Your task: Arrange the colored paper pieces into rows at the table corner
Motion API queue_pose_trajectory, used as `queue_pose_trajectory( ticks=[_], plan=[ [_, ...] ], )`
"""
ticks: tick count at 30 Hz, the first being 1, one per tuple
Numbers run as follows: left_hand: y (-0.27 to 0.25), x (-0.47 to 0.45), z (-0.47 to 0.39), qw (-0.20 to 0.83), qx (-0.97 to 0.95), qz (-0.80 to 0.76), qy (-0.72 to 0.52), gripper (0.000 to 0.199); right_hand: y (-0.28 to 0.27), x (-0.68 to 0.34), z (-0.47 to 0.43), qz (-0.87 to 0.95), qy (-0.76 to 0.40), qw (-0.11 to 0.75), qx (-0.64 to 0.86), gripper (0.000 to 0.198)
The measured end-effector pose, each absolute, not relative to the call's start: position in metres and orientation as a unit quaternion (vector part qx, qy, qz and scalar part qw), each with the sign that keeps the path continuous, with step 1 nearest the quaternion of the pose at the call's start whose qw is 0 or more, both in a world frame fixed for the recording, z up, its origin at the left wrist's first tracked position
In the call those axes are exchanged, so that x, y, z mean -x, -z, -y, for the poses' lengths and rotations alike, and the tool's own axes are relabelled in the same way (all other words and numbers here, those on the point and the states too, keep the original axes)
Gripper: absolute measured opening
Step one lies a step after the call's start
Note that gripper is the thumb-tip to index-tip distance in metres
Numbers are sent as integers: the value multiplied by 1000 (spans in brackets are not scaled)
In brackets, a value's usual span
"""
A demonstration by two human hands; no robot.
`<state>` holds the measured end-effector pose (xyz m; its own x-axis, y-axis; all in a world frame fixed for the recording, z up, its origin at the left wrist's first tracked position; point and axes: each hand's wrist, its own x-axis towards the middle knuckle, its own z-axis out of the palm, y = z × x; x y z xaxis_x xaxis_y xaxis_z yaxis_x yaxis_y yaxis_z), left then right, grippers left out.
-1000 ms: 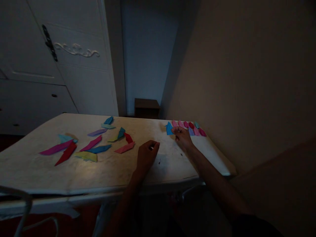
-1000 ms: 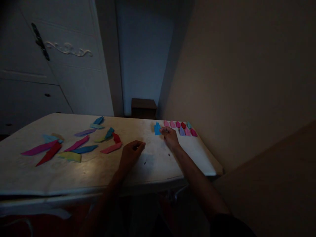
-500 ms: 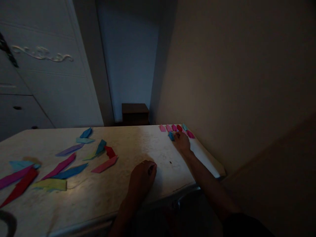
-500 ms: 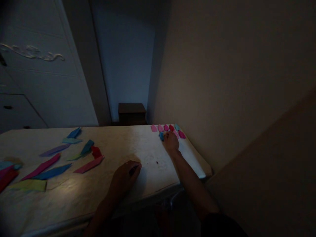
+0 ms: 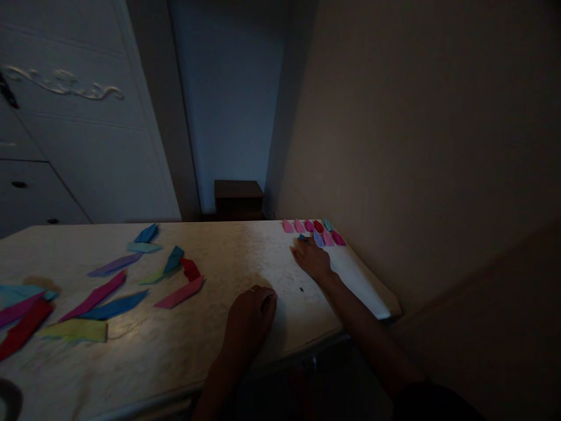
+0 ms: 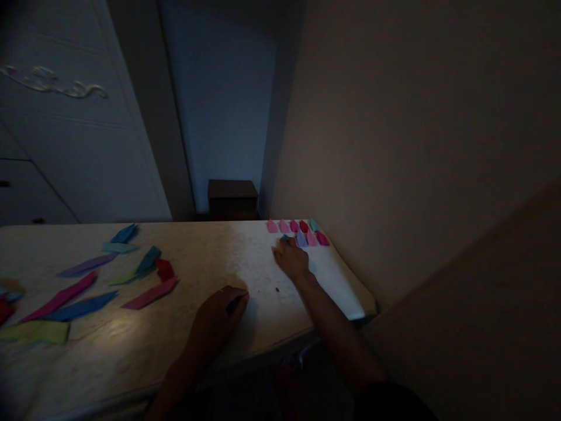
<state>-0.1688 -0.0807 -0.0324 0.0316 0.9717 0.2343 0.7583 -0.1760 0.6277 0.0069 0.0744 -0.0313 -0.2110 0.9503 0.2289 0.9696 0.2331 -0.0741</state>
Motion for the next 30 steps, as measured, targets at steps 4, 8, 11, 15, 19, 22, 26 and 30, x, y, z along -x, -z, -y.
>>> queue_pose_trajectory(
  ticks=[4, 8, 11, 15, 19, 22, 26, 30],
  plan=[
    [31, 169, 81, 170, -701, -619, -310, 23, 31, -6, -72, 768, 27, 163, 618, 47],
    [30, 168, 81, 170, -700, -622, -309, 23, 33, -1, -69, 794, -13, 242, 557, 32],
    [28, 167, 82, 169, -697, -622, -314, 22, 34, 9, -61, 826, -69, 257, 497, 31],
    [26, 166, 85, 170, -690, -627, -318, 22, 35, 18, -49, 865, -97, 233, 433, 44],
    [26, 166, 87, 170, -679, -635, -326, 21, 37, 17, -45, 887, -108, 222, 389, 49],
    [26, 166, 88, 171, -678, -632, -333, 21, 36, 18, -46, 888, -119, 226, 382, 51],
    [27, 169, 89, 190, -672, -619, -359, 22, 35, 24, -44, 887, -137, 222, 381, 51],
    [25, 173, 97, 213, -656, -617, -379, 20, 34, 31, -38, 899, -157, 201, 356, 50]
  ],
)
